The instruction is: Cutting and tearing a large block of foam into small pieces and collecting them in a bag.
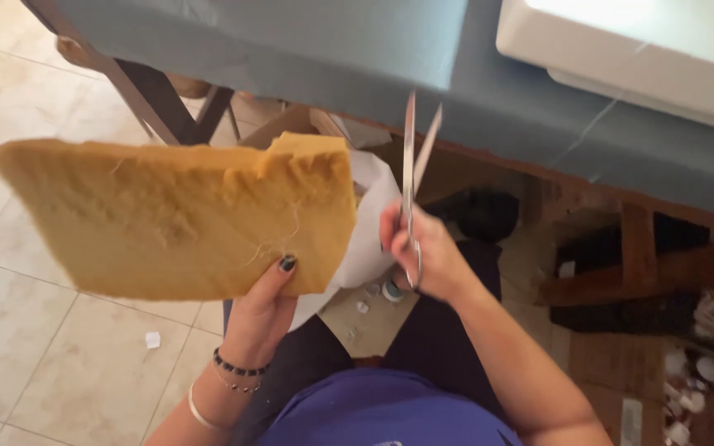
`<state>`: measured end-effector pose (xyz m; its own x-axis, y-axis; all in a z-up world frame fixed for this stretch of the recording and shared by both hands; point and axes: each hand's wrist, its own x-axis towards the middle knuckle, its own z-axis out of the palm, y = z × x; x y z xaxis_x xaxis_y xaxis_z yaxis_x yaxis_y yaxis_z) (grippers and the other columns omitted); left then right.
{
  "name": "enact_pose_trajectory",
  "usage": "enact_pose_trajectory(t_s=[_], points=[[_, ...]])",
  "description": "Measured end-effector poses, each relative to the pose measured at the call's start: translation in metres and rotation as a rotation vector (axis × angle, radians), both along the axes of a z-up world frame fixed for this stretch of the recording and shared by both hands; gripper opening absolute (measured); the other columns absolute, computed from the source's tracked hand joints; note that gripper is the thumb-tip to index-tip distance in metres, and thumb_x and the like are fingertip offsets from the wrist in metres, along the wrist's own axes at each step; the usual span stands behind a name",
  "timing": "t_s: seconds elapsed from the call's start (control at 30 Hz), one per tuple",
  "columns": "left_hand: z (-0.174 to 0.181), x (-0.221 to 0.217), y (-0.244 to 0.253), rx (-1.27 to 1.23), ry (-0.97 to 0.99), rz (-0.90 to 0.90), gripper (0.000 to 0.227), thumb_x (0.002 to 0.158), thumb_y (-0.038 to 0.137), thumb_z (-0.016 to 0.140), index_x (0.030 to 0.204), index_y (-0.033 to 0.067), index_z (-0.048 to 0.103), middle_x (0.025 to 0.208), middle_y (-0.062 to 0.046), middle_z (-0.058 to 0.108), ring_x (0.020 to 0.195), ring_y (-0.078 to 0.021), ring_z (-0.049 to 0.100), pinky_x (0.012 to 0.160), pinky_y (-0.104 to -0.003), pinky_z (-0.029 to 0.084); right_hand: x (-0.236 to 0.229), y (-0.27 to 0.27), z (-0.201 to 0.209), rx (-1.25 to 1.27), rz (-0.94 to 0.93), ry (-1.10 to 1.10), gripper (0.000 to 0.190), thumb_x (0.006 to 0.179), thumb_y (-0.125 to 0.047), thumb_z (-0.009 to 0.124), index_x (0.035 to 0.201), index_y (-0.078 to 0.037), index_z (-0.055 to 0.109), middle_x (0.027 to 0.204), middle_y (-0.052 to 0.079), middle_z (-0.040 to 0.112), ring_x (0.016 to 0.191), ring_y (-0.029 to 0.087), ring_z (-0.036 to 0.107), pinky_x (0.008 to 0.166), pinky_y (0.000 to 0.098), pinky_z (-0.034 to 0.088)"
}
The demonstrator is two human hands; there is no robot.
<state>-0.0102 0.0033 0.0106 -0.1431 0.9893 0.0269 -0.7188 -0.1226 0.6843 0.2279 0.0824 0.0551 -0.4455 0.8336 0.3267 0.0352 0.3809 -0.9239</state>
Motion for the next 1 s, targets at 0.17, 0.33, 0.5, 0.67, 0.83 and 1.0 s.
enact_pose_trajectory(t_s=[0.17, 0.33, 0.5, 0.67, 0.83, 1.0], points=[[0.015, -0.003, -0.003, 0.030, 0.048, 0.074, 0.040, 0.093, 0.005, 0.065, 0.133, 0.0087, 0.059, 0.113, -0.008, 0.070, 0.100, -0.0263, 0.071, 0.090, -0.054, 0.060, -0.005, -0.041, -0.016, -0.021, 0.242, -0.379, 0.080, 0.089, -0.079, 0.049, 0.104, -0.001, 0.058, 0.087, 0.027, 0.069, 0.079, 0.049, 0.070, 0.068, 0.0594, 0.056], [-0.018, 0.009, -0.004, -0.026, 0.043, 0.098, 0.045, 0.093, 0.001, 0.065, 0.136, 0.0089, 0.058, 0.118, -0.009, 0.069, 0.109, -0.0292, 0.069, 0.089, -0.053, 0.060, -0.015, -0.038, -0.005, -0.032, 0.300, -0.591, 0.081, 0.082, -0.086, 0.047, 0.111, -0.011, 0.052, 0.099, 0.016, 0.063, 0.095, 0.043, 0.067, 0.076, 0.0579, 0.055], [0.011, 0.031, -0.015, -0.115, 0.118, 0.177, 0.058, 0.087, 0.000, 0.069, 0.141, 0.0104, 0.051, 0.133, -0.006, 0.063, 0.123, -0.0207, 0.059, 0.112, -0.043, 0.048, -0.030, -0.037, -0.013, 0.054, 0.128, -0.758, 0.091, 0.068, -0.093, 0.029, 0.102, -0.011, 0.045, 0.101, 0.007, 0.057, 0.096, 0.033, 0.060, 0.065, 0.0558, 0.048], [0.007, 0.032, -0.019, -0.089, 0.066, 0.217, 0.058, 0.089, -0.003, 0.068, 0.142, 0.0129, 0.050, 0.134, -0.005, 0.062, 0.123, -0.0184, 0.058, 0.113, -0.042, 0.048, -0.040, -0.044, -0.024, 0.131, -0.003, -0.369, 0.064, 0.088, -0.076, 0.043, 0.083, -0.013, 0.051, 0.074, 0.000, 0.054, 0.065, 0.022, 0.054, 0.057, 0.0383, 0.040], [-0.003, 0.028, -0.021, -0.144, -0.014, 0.221, 0.067, 0.087, -0.001, 0.068, 0.147, 0.0153, 0.045, 0.141, -0.006, 0.058, 0.128, -0.0208, 0.055, 0.113, -0.047, 0.047, -0.039, -0.047, -0.040, 0.258, -0.038, -0.305, 0.040, 0.091, -0.046, 0.071, 0.080, -0.011, 0.056, 0.068, 0.001, 0.057, 0.056, 0.021, 0.055, 0.056, 0.0360, 0.043], [-0.003, 0.008, -0.034, -0.134, -0.156, 0.068, 0.067, 0.090, 0.003, 0.066, 0.151, 0.0169, 0.042, 0.145, -0.008, 0.056, 0.130, -0.0226, 0.055, 0.108, -0.048, 0.049, -0.036, -0.047, -0.052, 0.336, -0.088, -0.347, 0.037, 0.086, -0.041, 0.080, 0.077, -0.011, 0.060, 0.065, 0.001, 0.062, 0.055, 0.021, 0.061, 0.057, 0.0356, 0.049]])
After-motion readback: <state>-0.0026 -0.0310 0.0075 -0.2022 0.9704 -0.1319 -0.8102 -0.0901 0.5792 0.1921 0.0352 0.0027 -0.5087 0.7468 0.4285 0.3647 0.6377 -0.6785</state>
